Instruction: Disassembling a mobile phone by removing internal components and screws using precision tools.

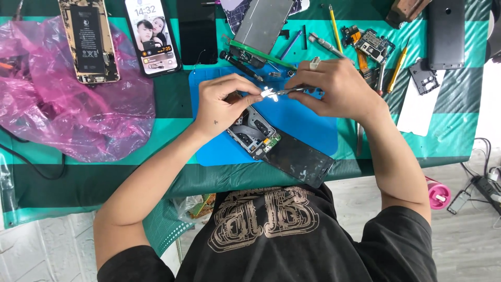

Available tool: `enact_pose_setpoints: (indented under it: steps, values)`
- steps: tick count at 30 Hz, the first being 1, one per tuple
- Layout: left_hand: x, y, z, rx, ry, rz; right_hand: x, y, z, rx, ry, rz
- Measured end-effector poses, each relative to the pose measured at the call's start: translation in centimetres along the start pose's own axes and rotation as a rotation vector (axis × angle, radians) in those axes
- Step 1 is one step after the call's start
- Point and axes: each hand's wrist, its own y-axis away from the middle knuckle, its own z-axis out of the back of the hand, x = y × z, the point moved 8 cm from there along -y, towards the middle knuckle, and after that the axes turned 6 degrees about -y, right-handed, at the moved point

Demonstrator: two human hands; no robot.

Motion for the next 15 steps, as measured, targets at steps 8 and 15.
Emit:
enact_pose_setpoints:
  steps: [8,15]
  values:
    - [-0.1,0.1,0.0,0.019,-0.019,-0.011,-1.6,0.6,-0.8,0.030,-0.012,-0.049]
    - [-1.1,0.1,-0.7,0.071,0.003,-0.088,-0.6,0.2,-0.9,0.032,-0.001,-0.032]
